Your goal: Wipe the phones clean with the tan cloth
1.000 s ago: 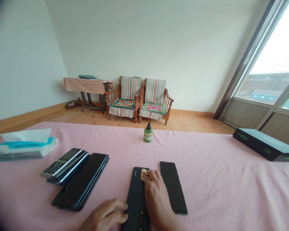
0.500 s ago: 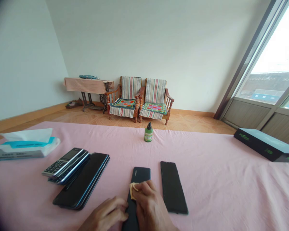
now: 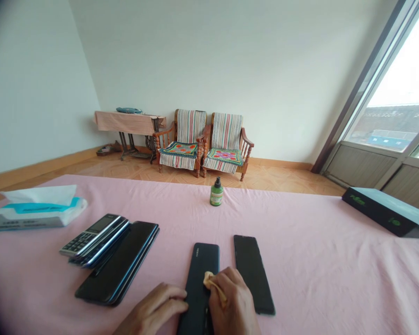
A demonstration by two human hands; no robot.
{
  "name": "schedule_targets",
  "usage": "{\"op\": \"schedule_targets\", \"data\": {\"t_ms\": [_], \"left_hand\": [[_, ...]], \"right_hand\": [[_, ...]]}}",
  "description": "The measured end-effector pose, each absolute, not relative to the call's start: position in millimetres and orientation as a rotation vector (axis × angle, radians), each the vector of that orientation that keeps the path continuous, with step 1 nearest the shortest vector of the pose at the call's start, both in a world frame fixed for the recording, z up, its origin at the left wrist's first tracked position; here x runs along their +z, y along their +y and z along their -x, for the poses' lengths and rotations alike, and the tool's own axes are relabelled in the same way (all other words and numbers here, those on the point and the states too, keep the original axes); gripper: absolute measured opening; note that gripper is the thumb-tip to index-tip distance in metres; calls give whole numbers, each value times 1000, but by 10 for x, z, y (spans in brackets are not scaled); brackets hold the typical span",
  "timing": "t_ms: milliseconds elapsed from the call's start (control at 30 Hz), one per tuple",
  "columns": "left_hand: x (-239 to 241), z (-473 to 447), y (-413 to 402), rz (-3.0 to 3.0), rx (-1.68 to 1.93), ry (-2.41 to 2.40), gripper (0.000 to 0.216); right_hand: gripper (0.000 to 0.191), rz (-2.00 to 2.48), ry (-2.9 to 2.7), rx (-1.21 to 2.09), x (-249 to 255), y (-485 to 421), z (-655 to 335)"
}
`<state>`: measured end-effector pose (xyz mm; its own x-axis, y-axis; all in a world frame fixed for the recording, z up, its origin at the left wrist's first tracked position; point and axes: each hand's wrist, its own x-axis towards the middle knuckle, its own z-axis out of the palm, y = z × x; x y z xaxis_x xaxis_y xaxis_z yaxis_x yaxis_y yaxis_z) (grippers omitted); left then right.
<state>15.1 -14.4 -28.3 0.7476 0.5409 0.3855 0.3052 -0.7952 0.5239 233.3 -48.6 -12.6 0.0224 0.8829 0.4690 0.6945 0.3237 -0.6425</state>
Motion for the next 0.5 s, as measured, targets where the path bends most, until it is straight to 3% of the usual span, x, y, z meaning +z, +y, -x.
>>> {"op": "schedule_targets", "data": {"t_ms": [233,500], "left_hand": [[-295,-173,-148,-2537,819,642,40],[-169,-172,-220,-2411,889,1053,80]], "right_hand": [[33,1508,-1559,577,-1,-496,-2338],[49,1342,-1221,1094,-208,-451,-2141]]}}
